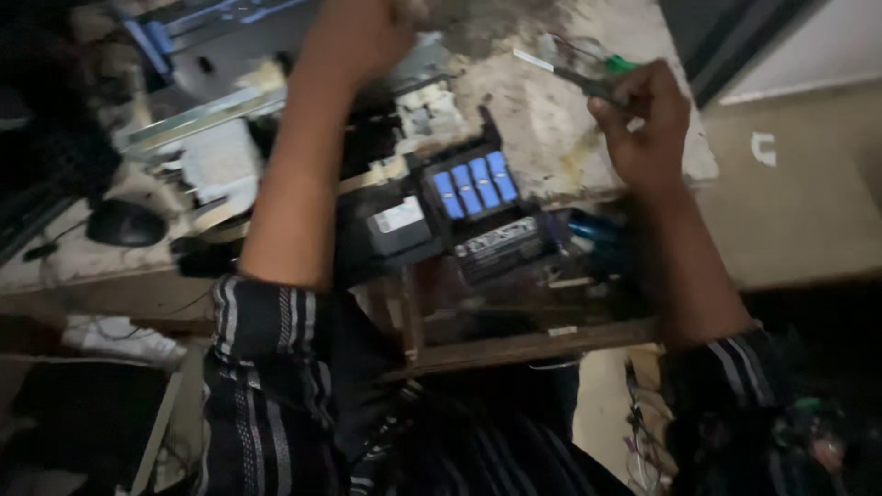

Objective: The person uses a screwdriver to remove screws from a disassembled electronic device on a cluttered workbench. They manipulate internal components and wires while working on the device.

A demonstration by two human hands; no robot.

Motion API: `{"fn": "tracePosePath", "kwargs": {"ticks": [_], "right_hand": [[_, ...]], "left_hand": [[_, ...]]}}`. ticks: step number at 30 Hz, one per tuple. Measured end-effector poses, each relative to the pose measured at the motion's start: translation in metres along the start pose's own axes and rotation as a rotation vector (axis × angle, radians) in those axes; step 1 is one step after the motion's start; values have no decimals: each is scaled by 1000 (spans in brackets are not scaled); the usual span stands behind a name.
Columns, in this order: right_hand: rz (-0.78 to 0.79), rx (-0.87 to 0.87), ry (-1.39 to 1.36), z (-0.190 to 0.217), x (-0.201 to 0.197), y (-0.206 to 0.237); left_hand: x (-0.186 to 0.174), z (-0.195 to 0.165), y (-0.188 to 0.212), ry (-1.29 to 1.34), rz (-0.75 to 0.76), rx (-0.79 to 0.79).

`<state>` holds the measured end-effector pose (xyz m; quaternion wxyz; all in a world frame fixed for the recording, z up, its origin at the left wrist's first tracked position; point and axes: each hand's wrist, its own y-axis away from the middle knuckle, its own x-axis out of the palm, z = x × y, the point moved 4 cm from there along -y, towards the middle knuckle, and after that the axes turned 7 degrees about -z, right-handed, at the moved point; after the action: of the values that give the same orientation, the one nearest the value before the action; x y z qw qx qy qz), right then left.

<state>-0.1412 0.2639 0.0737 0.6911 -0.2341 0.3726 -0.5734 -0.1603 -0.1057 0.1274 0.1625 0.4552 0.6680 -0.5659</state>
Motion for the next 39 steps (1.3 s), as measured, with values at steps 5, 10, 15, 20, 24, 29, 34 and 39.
{"fn": "tracePosePath", "kwargs": {"ticks": [5,10,15,20,24,29,34,39], "right_hand": [[93,206,-254,21,50,1],[193,163,-58,43,67,-27],[192,119,-141,37,79,-81],[182,99,-178,13,99,-128],[220,-38,-328,-4,130,-156],[237,-41,-247,-22,163,-157],[269,-26,-204,-35,173,-156],[200,-28,-195,-45,171,-156]], "left_hand": [[-81,-37,50,-1,-6,98],[-118,-48,103,-217,31,-18],[-125,-37,112,-248,-33,15],[-119,-14,100,-161,15,-30],[-114,0,87,-132,79,-72],[-108,13,71,-86,123,-112],[-102,23,60,-33,160,-148],[-98,29,55,-22,171,-165]]}}
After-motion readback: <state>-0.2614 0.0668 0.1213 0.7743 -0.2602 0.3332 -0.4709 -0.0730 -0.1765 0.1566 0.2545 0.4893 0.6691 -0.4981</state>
